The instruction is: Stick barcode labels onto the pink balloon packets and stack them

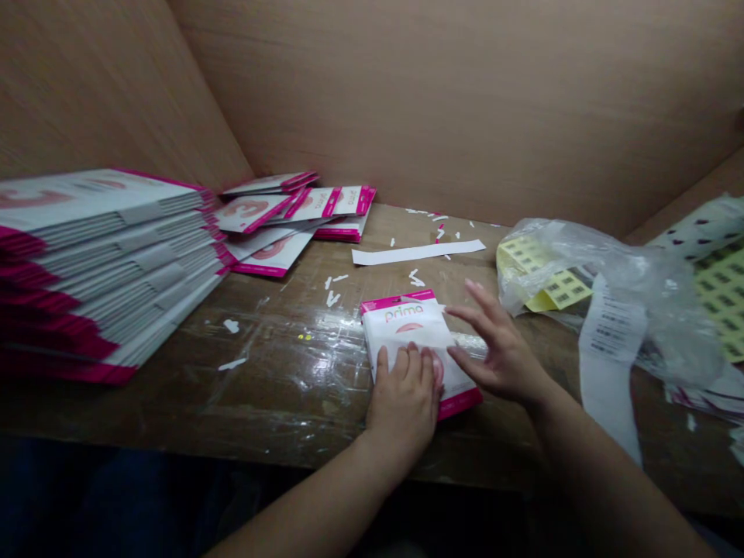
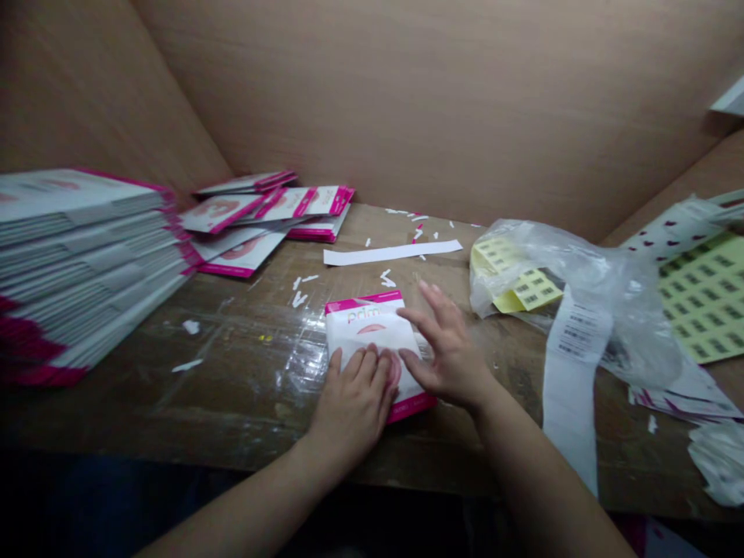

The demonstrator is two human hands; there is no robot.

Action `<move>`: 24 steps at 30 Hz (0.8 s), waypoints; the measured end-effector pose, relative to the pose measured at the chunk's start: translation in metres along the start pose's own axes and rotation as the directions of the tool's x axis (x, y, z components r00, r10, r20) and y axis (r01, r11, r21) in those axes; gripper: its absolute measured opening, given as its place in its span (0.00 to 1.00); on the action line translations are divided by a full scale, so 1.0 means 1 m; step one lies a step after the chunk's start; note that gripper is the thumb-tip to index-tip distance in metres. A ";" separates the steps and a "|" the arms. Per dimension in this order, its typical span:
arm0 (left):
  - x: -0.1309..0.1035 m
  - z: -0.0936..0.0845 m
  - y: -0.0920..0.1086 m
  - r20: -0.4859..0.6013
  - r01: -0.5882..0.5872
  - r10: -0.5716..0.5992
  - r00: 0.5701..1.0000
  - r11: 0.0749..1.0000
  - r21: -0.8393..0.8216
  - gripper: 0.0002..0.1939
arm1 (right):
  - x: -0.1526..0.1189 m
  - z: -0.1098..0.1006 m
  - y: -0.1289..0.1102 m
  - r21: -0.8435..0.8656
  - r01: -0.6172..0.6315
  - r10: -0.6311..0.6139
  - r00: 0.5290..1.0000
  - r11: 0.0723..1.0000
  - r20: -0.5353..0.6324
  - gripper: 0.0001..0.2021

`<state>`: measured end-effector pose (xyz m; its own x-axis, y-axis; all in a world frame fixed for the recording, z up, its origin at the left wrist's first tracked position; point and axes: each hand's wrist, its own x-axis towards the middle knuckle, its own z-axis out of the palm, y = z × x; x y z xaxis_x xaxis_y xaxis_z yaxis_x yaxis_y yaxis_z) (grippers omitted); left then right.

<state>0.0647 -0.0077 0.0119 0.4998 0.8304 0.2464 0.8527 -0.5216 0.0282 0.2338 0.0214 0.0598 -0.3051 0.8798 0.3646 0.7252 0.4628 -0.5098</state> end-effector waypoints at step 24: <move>-0.008 0.005 0.004 -0.138 0.012 -0.008 0.990 0.999 0.030 0.18 | 0.046 0.040 0.024 0.403 -0.742 0.589 0.671 0.537 0.451 0.14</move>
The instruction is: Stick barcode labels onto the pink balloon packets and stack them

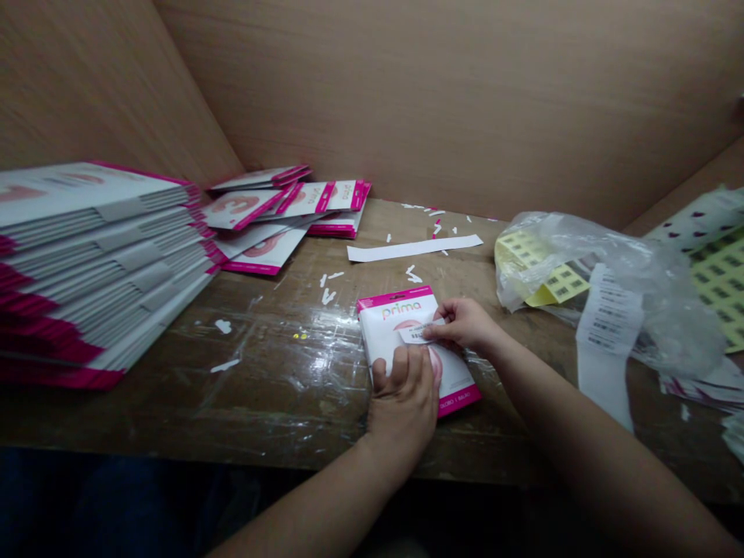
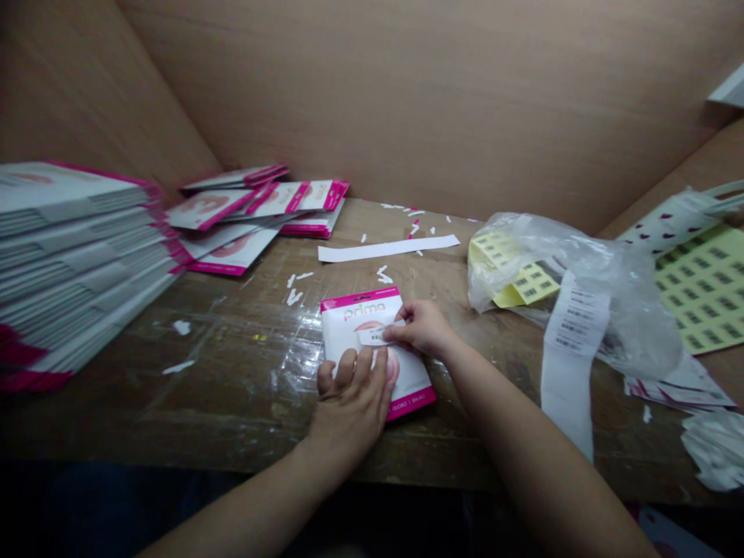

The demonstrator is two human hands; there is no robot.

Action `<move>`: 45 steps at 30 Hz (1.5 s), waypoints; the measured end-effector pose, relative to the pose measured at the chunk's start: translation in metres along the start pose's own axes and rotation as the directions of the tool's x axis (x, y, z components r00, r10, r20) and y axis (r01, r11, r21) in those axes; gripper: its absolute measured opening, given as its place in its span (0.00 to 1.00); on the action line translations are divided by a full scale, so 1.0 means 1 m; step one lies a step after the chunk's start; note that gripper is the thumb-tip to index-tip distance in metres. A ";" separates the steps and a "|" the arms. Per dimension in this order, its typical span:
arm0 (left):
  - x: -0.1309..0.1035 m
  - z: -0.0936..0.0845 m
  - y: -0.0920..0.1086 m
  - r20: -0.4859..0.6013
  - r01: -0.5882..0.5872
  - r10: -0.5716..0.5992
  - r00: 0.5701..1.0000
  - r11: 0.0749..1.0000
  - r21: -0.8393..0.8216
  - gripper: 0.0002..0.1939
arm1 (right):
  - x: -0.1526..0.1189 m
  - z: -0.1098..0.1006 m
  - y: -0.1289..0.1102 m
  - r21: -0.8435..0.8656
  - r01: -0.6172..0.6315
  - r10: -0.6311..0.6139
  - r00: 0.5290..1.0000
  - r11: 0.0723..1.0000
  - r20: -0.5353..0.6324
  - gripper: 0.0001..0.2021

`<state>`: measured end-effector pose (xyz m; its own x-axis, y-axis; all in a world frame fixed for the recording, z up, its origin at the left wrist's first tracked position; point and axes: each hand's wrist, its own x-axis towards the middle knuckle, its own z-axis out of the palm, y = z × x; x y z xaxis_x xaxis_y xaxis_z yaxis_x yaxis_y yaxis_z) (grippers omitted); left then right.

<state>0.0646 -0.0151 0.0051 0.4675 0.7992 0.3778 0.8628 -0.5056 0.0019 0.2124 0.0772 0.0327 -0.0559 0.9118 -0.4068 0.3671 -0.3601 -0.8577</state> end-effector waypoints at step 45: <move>0.038 -0.046 -0.049 -0.157 -0.197 -0.369 0.916 -0.073 -0.978 0.27 | -0.055 0.016 0.002 0.381 0.676 -0.638 0.731 0.631 -0.240 0.25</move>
<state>0.0312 0.0251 0.0614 0.0792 0.8679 0.4904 -0.3430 -0.4382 0.8309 0.2019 0.0230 0.0481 -0.0522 0.9440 0.3258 -0.1604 0.3141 -0.9358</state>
